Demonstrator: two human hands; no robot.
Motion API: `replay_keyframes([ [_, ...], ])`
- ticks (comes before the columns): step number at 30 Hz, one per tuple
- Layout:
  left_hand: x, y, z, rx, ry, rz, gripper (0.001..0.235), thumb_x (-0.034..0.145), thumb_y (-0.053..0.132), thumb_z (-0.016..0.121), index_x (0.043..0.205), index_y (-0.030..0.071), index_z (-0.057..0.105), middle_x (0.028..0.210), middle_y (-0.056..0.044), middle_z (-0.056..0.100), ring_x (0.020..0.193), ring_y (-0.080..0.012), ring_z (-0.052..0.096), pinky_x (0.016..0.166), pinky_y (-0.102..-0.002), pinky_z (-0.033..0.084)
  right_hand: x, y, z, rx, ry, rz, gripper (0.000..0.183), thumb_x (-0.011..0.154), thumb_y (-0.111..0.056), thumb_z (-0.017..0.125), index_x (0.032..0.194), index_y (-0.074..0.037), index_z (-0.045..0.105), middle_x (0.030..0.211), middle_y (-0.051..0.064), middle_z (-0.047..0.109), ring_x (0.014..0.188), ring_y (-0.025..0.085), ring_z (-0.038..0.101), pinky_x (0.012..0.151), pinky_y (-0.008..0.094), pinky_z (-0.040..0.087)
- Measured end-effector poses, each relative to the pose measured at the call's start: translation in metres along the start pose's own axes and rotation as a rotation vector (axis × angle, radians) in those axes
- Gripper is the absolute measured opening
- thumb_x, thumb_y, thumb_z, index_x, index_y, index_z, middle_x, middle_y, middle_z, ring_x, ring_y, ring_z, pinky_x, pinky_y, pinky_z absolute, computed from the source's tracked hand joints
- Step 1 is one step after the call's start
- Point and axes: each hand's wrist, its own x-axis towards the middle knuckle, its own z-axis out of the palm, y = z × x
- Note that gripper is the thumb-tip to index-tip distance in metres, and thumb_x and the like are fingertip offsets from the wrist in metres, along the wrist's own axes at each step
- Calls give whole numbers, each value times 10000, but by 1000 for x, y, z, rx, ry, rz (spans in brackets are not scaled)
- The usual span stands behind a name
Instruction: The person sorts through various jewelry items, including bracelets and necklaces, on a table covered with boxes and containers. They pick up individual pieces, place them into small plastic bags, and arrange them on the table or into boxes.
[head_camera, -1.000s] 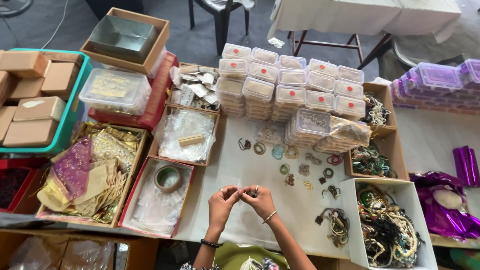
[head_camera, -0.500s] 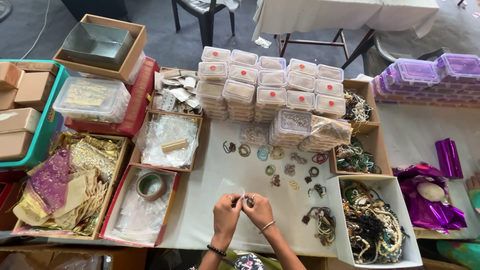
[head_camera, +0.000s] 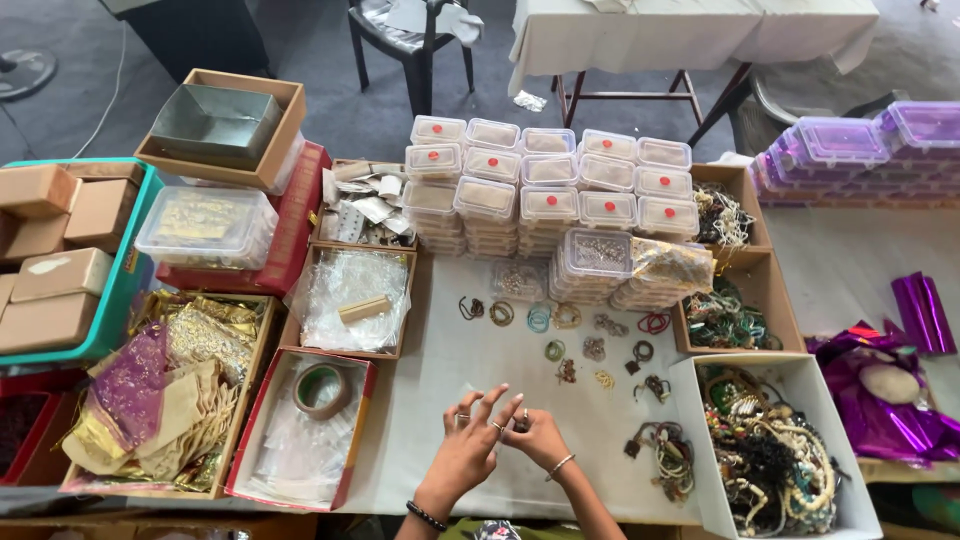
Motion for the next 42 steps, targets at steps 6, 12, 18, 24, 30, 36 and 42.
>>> replay_keyframes([
  [6, 1, -7, -9, -41, -358, 186, 1083, 599, 291, 937, 1522, 140, 390, 1449, -48, 457, 1418, -287, 307, 1105, -545, 209, -26, 15, -4, 82, -42, 119, 225, 801, -124, 825, 714, -18, 647, 627, -61, 546, 614, 44, 458, 546, 258, 405],
  [12, -2, -11, 41, 43, -205, 372, 968, 644, 383, 941, 1460, 131, 486, 1419, -30, 520, 1414, -260, 379, 1101, -541, 250, -44, 24, -27, 171, -37, 191, 156, 819, -142, 792, 782, -23, 698, 669, -68, 610, 640, 46, 509, 577, 253, 425],
  [18, 12, -8, 34, -188, -326, 368, 1043, 580, 448, 949, 1449, 91, 496, 1379, -67, 557, 1373, -270, 422, 1077, -563, 253, -46, 41, -35, 196, -59, 269, 192, 815, -159, 840, 804, -15, 714, 696, -35, 612, 650, 63, 502, 585, 264, 405],
  [24, -10, -16, 69, -258, -367, 377, 1005, 631, 461, 925, 1470, 88, 515, 1335, -68, 607, 1299, -242, 520, 1088, -553, 276, -69, 55, -26, 218, -48, 223, 124, 796, -116, 809, 848, -13, 763, 757, -39, 697, 716, 37, 584, 659, 236, 489],
  [30, -6, -9, 59, -343, -403, 420, 936, 665, 510, 900, 1428, 101, 544, 1304, -65, 619, 1268, -251, 551, 1106, -551, 276, -90, 71, -25, 315, 48, 333, 126, 797, -142, 803, 807, -34, 739, 674, -40, 628, 611, 65, 522, 563, 255, 418],
  [36, -2, -4, 48, -270, -369, 410, 959, 645, 512, 899, 1434, 108, 535, 1305, -77, 614, 1238, -287, 552, 1063, -540, 297, -88, 53, -34, 240, 53, 328, 192, 821, -186, 825, 759, -51, 704, 627, -62, 554, 556, 56, 446, 508, 245, 341],
  [42, 12, 1, 26, -425, -278, 286, 832, 652, 488, 906, 1315, 114, 570, 1284, -80, 618, 1233, -269, 571, 1049, -499, 324, -69, 29, -44, 139, 24, 92, 132, 814, -122, 798, 805, -17, 720, 705, -56, 635, 658, 32, 526, 588, 225, 447],
])
